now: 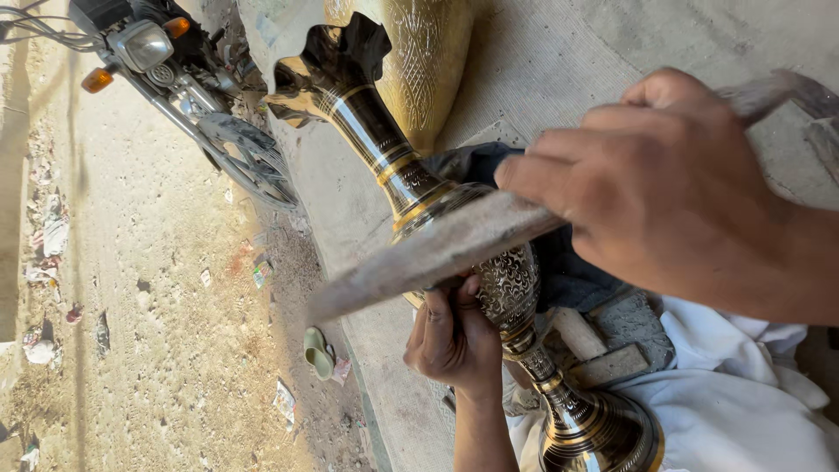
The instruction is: The person sits on a mat and uses a metal chisel and wooden mallet to engrave intricate patterns onto a brass vase. They repeatedly tap the chisel against the vase's surface to create detailed designs.
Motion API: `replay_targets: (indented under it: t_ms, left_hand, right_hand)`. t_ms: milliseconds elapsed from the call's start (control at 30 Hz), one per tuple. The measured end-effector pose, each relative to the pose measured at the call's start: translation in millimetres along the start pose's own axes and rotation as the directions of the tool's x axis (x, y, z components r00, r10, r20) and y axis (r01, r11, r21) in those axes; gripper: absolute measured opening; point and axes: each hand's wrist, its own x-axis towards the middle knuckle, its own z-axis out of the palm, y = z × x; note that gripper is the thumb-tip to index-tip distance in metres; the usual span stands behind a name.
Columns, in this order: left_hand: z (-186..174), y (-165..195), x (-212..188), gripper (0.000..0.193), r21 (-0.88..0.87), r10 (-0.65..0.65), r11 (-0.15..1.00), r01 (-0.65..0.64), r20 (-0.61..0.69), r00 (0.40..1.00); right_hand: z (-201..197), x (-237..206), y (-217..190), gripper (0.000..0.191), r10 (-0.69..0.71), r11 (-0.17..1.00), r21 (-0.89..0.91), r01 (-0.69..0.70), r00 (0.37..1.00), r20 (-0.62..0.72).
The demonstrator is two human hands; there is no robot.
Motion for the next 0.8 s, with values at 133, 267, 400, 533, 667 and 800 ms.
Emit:
replay_targets:
  t_ms: [133, 267, 400, 533, 667, 800]
  left_hand:
    - [0, -3, -2, 0.04, -0.018, 0.021, 1.0, -0.02, 0.008, 1.0]
    - [-2, -1, -3, 0.037, 0.078, -0.029, 0.997, 0.028, 0.019, 0.999]
    - [-1, 2, -1, 0.035, -0.011, -0.034, 0.999, 0.034, 0.013, 0.999]
    - [0, 7, 1, 0.03, 0.051, -0.032, 0.998, 0.03, 0.022, 0.999]
    - [2, 4, -1, 0.03, 0.117, 0.013, 0.993, -0.01, -0.02, 1.0]
    - [-1, -3, -9, 0.031, 0.048, 0.01, 0.999, -0.009, -0.02, 1.0]
  right_hand:
    - [5, -7, -1, 0.02, 0.314, 0.896, 0.277, -0.347, 0.936, 0.158]
    - [2, -8, 0, 0.03, 0.06, 0.996, 0.057, -0.067, 0.992, 0.11]
    - [-2, -8, -2, 0.04, 0.032, 0.995, 0.096, -0.026, 0.998, -0.059]
    - [4, -12, 3, 0.023, 0.161, 0.987, -0.062, -0.148, 0.935, 0.315]
    - [8, -16, 6, 0.028, 0.158, 0.931, 0.323, -0.167, 0.986, 0.055]
    - [1, -24, -2, 0.038, 0.075, 0.985, 0.155, -0.074, 0.997, 0.0]
